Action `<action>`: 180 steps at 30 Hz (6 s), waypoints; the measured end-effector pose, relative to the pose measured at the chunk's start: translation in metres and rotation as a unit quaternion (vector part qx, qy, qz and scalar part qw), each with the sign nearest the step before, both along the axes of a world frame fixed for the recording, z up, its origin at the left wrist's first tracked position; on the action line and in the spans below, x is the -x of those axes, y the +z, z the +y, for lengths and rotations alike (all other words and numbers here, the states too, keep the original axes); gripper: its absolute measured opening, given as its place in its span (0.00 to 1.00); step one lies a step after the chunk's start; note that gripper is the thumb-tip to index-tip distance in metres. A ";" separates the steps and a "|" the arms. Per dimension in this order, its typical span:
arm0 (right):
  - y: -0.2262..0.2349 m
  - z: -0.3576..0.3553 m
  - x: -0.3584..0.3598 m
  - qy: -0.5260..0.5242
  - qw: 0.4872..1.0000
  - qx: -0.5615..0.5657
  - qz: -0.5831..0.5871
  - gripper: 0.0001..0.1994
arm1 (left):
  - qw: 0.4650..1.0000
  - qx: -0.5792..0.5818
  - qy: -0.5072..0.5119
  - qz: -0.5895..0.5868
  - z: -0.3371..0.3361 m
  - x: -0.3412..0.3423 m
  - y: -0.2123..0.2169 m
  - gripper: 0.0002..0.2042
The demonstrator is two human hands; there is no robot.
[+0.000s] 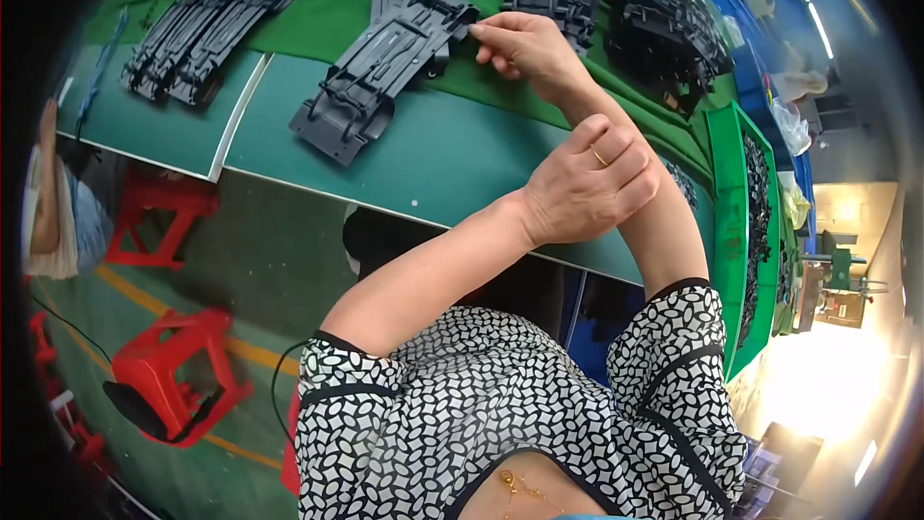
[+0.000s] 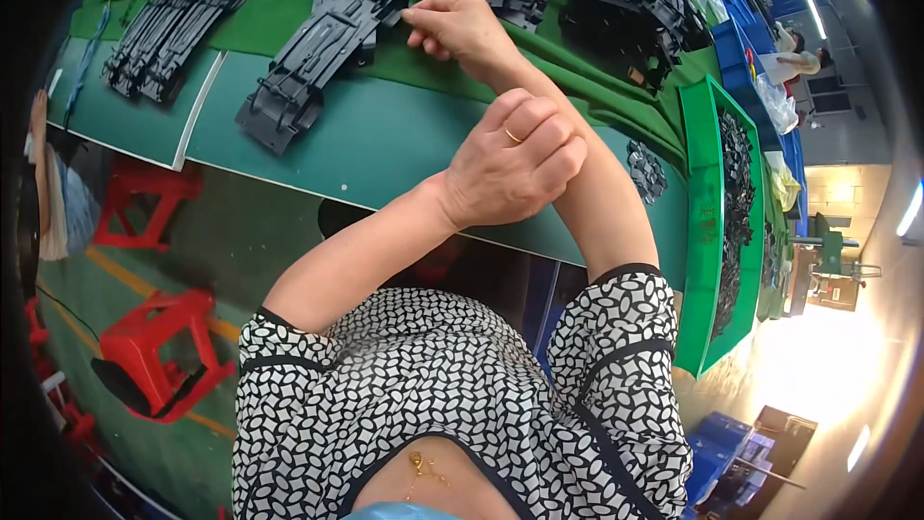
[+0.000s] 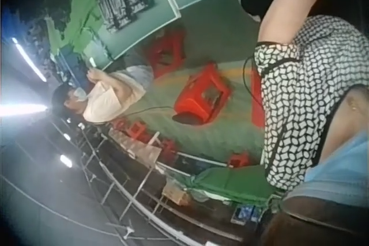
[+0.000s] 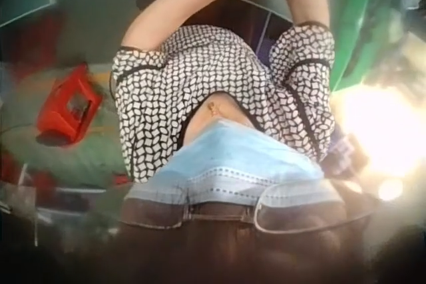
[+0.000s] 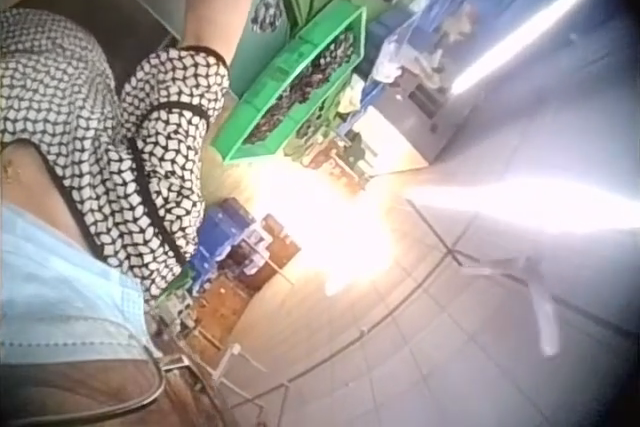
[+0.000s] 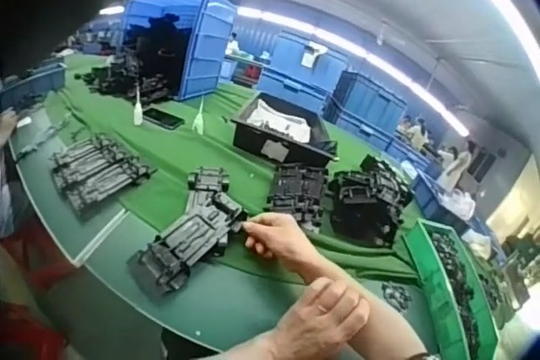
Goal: Attaching small plastic components and adhesive pads to toy car chassis bases on an assembly line.
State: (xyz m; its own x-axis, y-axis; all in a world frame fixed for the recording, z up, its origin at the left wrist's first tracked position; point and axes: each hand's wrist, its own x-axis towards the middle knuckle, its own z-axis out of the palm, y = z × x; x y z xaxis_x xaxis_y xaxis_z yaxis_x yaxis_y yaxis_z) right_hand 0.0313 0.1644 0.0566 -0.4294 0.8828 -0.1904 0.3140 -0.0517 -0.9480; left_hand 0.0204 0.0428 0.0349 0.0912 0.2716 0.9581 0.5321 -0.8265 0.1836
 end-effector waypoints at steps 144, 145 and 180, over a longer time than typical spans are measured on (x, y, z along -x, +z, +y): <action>-0.002 -0.171 -0.277 0.020 0.755 -0.485 -0.440 0.12 | 0.343 0.598 -0.474 -0.549 -0.141 0.028 -0.029 0.47; -0.005 -0.171 -0.278 0.005 0.751 -0.495 -0.437 0.12 | 0.341 0.600 -0.472 -0.549 -0.140 0.029 -0.029 0.47; 0.000 -0.173 -0.231 -0.158 0.889 -0.313 -0.296 0.06 | 0.340 0.600 -0.433 -0.580 -0.129 0.037 -0.020 0.45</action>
State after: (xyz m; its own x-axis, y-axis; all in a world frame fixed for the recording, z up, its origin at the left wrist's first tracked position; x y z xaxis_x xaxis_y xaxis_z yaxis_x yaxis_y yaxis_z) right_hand 0.2619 -0.0087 0.0566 -0.1300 0.9541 0.2698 0.8307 0.2534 -0.4957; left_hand -0.0164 -0.0862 0.0145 0.3852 0.8830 -0.2682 -0.8214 0.4605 0.3366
